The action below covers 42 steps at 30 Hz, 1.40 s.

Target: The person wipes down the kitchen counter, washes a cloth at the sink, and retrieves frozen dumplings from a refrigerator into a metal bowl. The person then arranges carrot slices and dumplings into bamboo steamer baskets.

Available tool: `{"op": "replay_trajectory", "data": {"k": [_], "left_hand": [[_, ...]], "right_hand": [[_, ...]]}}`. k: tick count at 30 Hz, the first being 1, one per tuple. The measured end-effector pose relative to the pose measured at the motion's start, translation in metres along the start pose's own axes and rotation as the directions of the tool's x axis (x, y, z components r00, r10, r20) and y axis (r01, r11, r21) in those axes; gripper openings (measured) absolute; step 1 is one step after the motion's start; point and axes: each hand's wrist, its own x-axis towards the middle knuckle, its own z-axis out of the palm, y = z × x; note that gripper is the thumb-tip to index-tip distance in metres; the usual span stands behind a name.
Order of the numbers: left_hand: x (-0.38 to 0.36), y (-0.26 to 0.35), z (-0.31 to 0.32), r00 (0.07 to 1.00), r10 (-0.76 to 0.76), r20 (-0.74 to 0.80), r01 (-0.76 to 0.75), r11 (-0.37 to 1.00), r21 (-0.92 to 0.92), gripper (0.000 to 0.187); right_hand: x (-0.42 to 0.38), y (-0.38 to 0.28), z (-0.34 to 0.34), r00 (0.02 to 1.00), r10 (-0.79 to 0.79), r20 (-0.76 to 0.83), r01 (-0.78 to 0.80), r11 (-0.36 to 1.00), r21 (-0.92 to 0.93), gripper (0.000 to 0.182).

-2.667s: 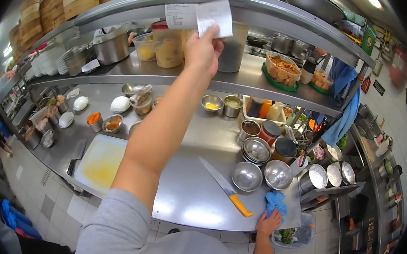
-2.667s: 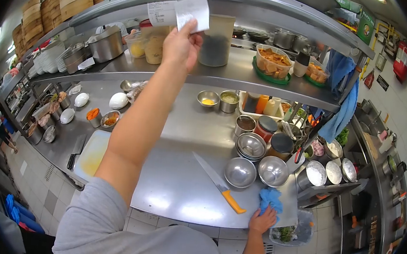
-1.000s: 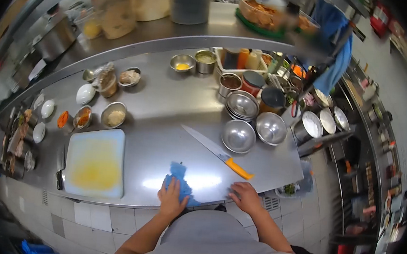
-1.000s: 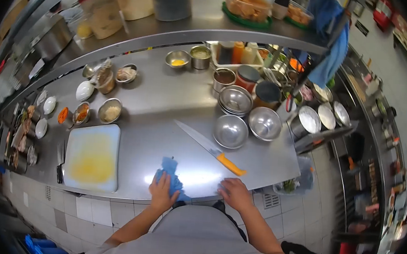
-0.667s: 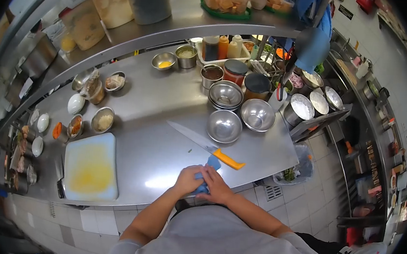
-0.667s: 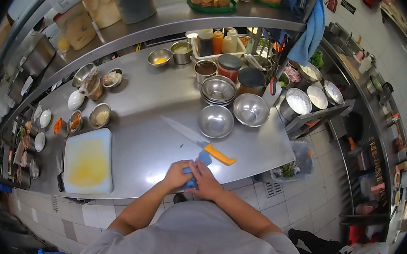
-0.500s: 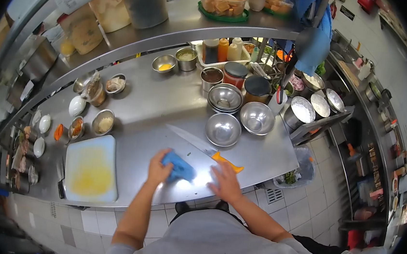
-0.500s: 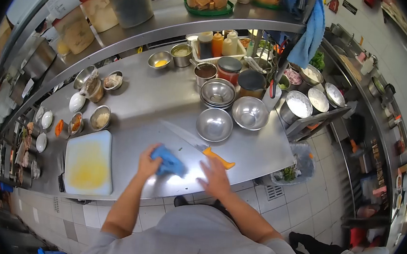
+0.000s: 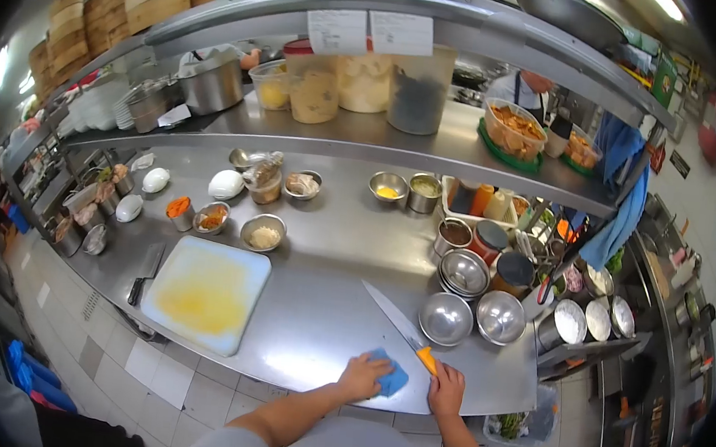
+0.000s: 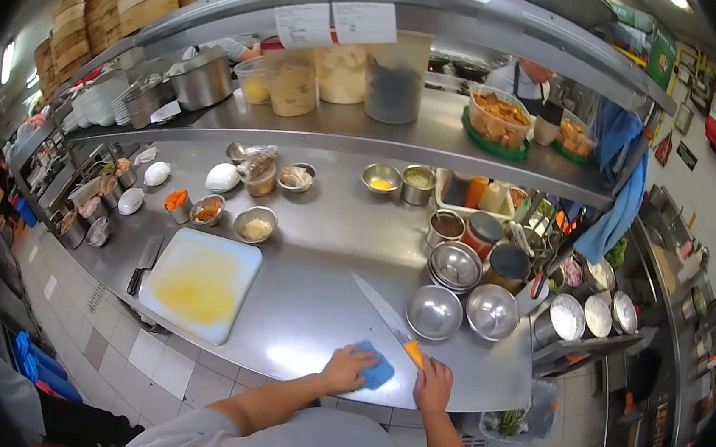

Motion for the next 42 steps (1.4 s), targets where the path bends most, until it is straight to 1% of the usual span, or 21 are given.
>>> {"op": "replay_trajectory", "data": {"k": [1,2,3,5,7,9,10,11,12,13,15,16,18,22,24,29,31,42], "left_hand": [[0.002,-0.005,-0.005,0.992,-0.01,0.129,0.029,0.99,-0.141,0.063],[0.004,-0.008,-0.014,0.967,0.003,0.256,0.07,0.959,-0.275,0.064],[0.002,-0.013,-0.022,0.97,0.006,0.244,0.063,0.96,-0.274,0.064],[-0.016,-0.017,-0.056,0.984,-0.154,0.093,0.18,0.847,-0.499,0.065],[-0.034,-0.035,-0.089,0.973,-0.203,-0.113,0.121,0.858,-0.498,0.064],[-0.052,-0.071,-0.1,0.925,-0.161,-0.344,0.058,0.955,-0.29,0.062],[-0.063,-0.093,-0.096,0.925,-0.159,-0.345,0.057,0.956,-0.289,0.062],[-0.074,-0.116,-0.086,0.898,-0.214,-0.383,0.166,0.974,-0.157,0.06],[-0.085,-0.131,-0.077,0.866,-0.261,-0.427,0.277,0.96,-0.025,0.058],[-0.096,-0.137,-0.072,0.866,-0.262,-0.425,0.278,0.96,-0.025,0.058],[-0.109,-0.138,-0.065,0.764,-0.273,-0.585,0.275,0.957,-0.089,0.055],[-0.108,-0.138,-0.062,0.765,-0.273,-0.583,0.271,0.958,-0.093,0.055],[-0.101,-0.137,-0.058,0.731,-0.322,-0.601,0.355,0.932,-0.069,0.054],[-0.103,-0.142,-0.055,0.728,-0.34,-0.595,0.37,0.926,-0.075,0.055],[-0.103,-0.145,-0.053,0.725,-0.306,-0.617,0.327,0.941,-0.082,0.054],[-0.101,-0.146,-0.053,0.731,-0.317,-0.604,0.337,0.938,-0.083,0.053],[-0.101,-0.144,-0.054,0.734,-0.322,-0.598,0.34,0.936,-0.087,0.053],[-0.101,-0.144,-0.054,0.733,-0.319,-0.601,0.349,0.934,-0.07,0.054]], "right_hand": [[0.0,0.0,0.0,0.999,0.019,0.027,-0.02,1.0,0.018,0.049],[-0.001,0.0,0.002,1.0,0.009,0.02,-0.009,1.0,0.017,0.049],[-0.003,0.001,0.003,1.0,0.005,0.015,-0.006,1.0,0.012,0.05],[-0.003,0.002,0.003,1.0,-0.005,0.0,0.005,1.0,-0.005,0.05],[-0.001,-0.003,0.0,1.0,0.007,0.003,-0.007,1.0,-0.007,0.048],[0.001,-0.005,-0.002,1.0,0.01,-0.009,-0.01,1.0,0.0,0.047],[0.001,-0.008,-0.001,1.0,0.015,-0.008,-0.015,1.0,0.012,0.047],[0.001,-0.009,-0.001,1.0,0.015,-0.007,-0.015,1.0,0.013,0.047],[0.001,-0.01,-0.001,1.0,0.021,-0.007,-0.021,1.0,0.01,0.047],[0.001,-0.01,0.0,1.0,0.028,-0.008,-0.028,1.0,0.006,0.047],[0.001,-0.006,0.003,1.0,0.027,0.0,-0.027,1.0,0.001,0.048],[0.002,-0.006,0.003,1.0,0.025,0.006,-0.025,1.0,-0.004,0.049],[0.003,-0.007,0.004,0.999,0.032,0.006,-0.032,0.999,-0.01,0.048],[0.007,-0.013,0.002,0.999,0.042,0.013,-0.042,0.999,-0.002,0.046],[0.005,-0.011,0.005,0.999,0.045,0.013,-0.045,0.999,-0.008,0.046],[0.004,-0.009,0.006,0.999,0.046,0.002,-0.046,0.999,-0.025,0.046],[0.003,-0.008,0.007,0.998,0.065,0.012,-0.065,0.998,-0.019,0.049],[0.003,-0.006,0.007,0.998,0.057,0.003,-0.057,0.998,-0.028,0.048]]}}
